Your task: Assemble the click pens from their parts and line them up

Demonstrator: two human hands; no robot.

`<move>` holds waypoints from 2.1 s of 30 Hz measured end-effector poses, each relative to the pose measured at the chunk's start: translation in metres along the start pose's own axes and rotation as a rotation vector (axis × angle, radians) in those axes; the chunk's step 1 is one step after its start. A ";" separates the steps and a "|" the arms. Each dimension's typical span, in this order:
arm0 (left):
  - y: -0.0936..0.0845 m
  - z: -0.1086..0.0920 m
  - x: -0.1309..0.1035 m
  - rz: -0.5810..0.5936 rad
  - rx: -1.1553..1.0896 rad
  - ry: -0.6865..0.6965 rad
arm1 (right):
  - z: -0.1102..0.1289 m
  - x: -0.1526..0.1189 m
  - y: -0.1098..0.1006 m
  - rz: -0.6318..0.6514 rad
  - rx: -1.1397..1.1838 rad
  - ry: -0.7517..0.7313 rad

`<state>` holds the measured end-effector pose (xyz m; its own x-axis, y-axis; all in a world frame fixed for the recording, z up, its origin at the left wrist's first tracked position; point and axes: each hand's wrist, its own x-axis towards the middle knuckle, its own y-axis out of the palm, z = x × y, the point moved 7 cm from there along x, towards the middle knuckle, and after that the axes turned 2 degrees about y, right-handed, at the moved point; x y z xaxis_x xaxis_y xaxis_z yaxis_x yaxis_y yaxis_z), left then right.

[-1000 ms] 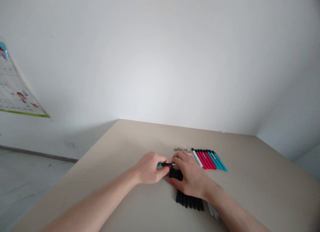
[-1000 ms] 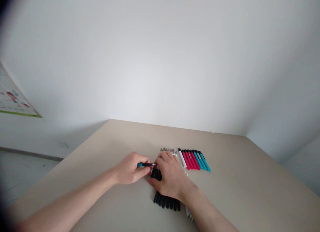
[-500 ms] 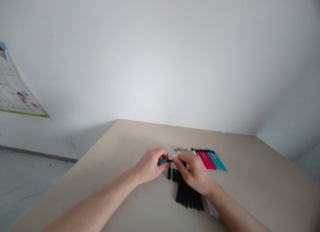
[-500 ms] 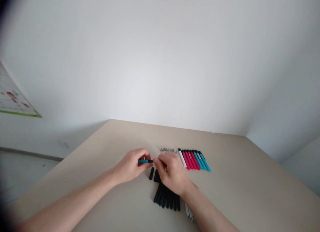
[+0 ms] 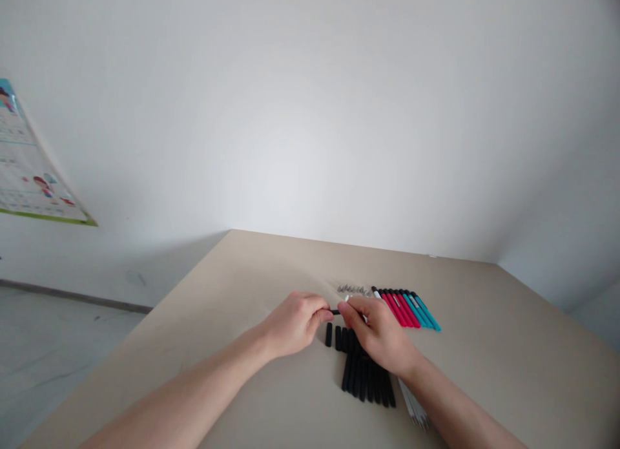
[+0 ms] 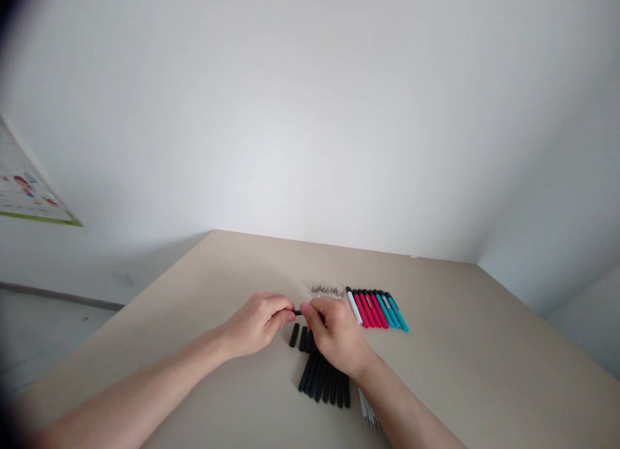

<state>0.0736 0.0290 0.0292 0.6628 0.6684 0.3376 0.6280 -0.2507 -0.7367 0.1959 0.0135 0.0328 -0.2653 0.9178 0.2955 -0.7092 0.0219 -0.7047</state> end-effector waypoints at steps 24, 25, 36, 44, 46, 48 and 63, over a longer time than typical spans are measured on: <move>-0.004 -0.002 0.001 -0.088 0.152 0.029 | 0.008 0.000 -0.005 0.014 -0.155 -0.100; -0.005 -0.004 0.001 -0.105 0.192 0.065 | 0.007 0.000 -0.004 0.042 -0.151 -0.084; -0.014 -0.011 0.001 -0.219 0.307 0.181 | -0.005 0.002 -0.003 0.014 -0.167 0.007; 0.005 -0.012 0.004 -0.055 0.563 0.121 | -0.004 0.002 -0.005 -0.056 -0.294 -0.020; 0.008 -0.012 0.004 -0.018 0.586 0.117 | -0.003 0.002 -0.004 -0.049 -0.289 -0.031; 0.008 -0.012 0.004 0.004 0.587 0.111 | -0.002 0.001 -0.003 -0.041 -0.277 -0.052; 0.000 -0.001 0.001 0.025 0.459 0.055 | 0.014 0.001 0.003 -0.069 -0.321 -0.201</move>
<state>0.0747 0.0290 0.0306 0.7041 0.6245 0.3380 0.3743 0.0780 -0.9240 0.1851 0.0092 0.0400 -0.3692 0.8145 0.4475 -0.4980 0.2332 -0.8352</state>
